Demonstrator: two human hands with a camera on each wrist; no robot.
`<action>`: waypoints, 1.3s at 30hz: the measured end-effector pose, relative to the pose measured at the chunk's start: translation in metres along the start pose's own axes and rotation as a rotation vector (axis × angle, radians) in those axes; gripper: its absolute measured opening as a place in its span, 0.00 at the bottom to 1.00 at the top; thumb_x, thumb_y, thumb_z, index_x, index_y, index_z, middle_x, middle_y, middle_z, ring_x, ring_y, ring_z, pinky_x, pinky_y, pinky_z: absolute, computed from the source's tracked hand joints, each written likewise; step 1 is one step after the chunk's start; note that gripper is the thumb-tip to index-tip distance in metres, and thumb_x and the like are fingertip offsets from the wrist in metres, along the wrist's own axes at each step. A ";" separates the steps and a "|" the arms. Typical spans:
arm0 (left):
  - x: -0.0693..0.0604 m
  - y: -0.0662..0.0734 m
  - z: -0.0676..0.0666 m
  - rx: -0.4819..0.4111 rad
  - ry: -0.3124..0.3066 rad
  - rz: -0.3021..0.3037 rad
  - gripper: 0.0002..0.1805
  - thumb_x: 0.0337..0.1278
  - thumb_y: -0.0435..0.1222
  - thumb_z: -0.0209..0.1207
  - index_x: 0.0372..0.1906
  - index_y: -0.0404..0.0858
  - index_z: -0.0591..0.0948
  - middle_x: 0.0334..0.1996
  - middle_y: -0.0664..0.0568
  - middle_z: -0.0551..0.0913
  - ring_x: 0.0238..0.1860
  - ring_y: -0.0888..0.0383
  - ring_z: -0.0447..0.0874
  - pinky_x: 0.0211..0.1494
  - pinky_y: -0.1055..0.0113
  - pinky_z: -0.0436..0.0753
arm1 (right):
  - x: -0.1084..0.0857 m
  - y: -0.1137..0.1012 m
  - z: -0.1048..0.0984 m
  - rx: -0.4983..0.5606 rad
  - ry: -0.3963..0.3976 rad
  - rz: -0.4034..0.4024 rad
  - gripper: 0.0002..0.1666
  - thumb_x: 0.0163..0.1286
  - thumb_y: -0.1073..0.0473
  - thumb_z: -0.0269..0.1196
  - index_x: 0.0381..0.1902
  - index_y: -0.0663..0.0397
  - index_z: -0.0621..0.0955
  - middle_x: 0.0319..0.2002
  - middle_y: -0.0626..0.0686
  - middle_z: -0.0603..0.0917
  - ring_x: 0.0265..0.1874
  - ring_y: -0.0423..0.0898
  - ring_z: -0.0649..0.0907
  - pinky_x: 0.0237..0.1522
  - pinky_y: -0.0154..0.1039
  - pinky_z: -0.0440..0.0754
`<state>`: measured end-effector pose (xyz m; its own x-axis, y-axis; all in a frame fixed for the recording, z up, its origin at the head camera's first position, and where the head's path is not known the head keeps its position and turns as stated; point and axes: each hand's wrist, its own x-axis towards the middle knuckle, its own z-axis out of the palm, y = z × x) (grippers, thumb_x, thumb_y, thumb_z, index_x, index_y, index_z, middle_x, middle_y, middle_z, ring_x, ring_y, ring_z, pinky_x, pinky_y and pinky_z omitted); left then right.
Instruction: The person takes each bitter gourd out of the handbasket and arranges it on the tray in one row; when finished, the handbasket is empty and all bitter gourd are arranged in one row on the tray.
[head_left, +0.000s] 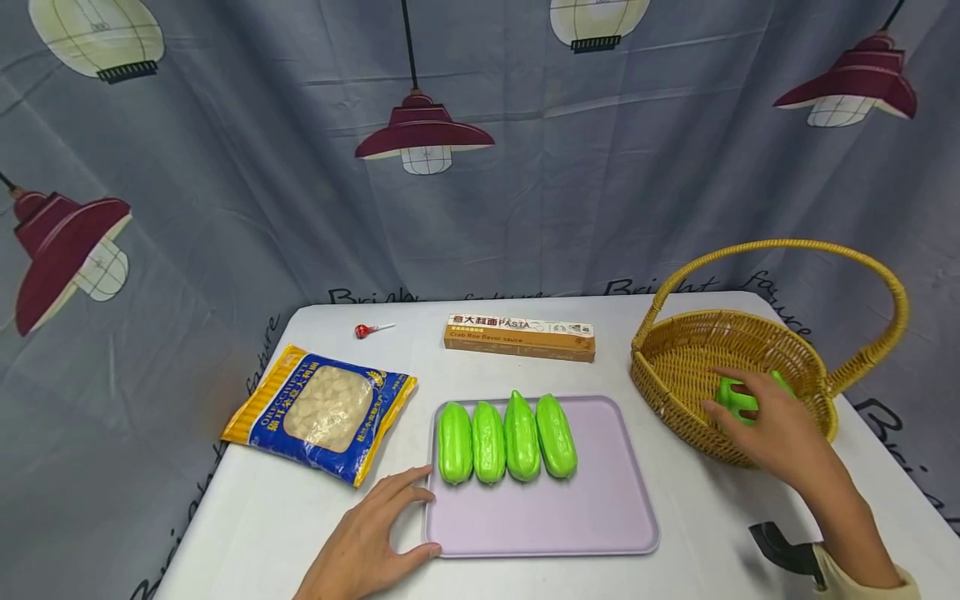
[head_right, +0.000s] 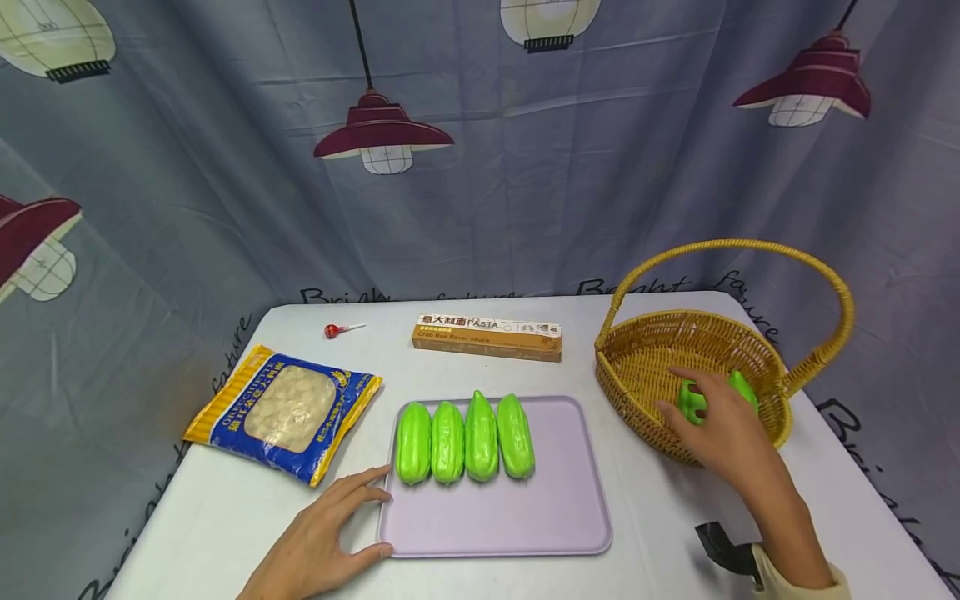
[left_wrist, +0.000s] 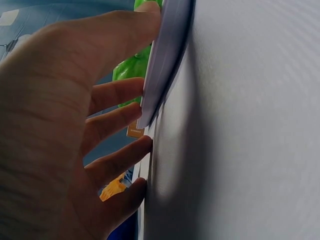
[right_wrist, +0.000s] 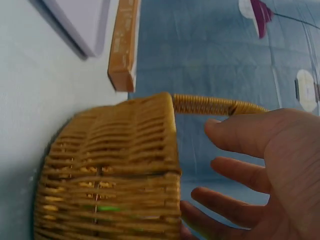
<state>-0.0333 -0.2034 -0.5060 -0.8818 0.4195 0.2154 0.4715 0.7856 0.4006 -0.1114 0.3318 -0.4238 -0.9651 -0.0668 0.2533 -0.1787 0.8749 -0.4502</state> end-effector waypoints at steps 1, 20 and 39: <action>0.000 0.000 0.000 0.003 0.001 0.001 0.29 0.52 0.62 0.77 0.57 0.57 0.85 0.74 0.61 0.77 0.72 0.58 0.77 0.71 0.55 0.85 | 0.000 0.002 0.000 -0.013 0.007 0.002 0.35 0.71 0.55 0.75 0.70 0.64 0.77 0.57 0.77 0.79 0.49 0.76 0.83 0.35 0.71 0.85; 0.001 -0.001 0.001 -0.001 -0.023 -0.023 0.29 0.54 0.64 0.75 0.57 0.58 0.85 0.75 0.62 0.76 0.73 0.57 0.77 0.72 0.54 0.84 | 0.004 0.033 -0.001 -0.086 -0.071 0.108 0.41 0.70 0.55 0.75 0.71 0.72 0.71 0.54 0.82 0.72 0.37 0.65 0.77 0.27 0.40 0.69; 0.001 0.000 0.000 -0.007 -0.029 -0.031 0.29 0.55 0.65 0.74 0.57 0.58 0.84 0.75 0.62 0.75 0.74 0.56 0.76 0.73 0.53 0.83 | 0.015 0.044 0.010 -0.086 -0.101 0.130 0.46 0.62 0.57 0.79 0.70 0.74 0.71 0.55 0.82 0.75 0.46 0.74 0.79 0.35 0.63 0.77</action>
<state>-0.0341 -0.2033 -0.5064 -0.8956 0.4081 0.1770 0.4440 0.7952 0.4130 -0.1361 0.3646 -0.4485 -0.9941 0.0058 0.1082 -0.0379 0.9167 -0.3977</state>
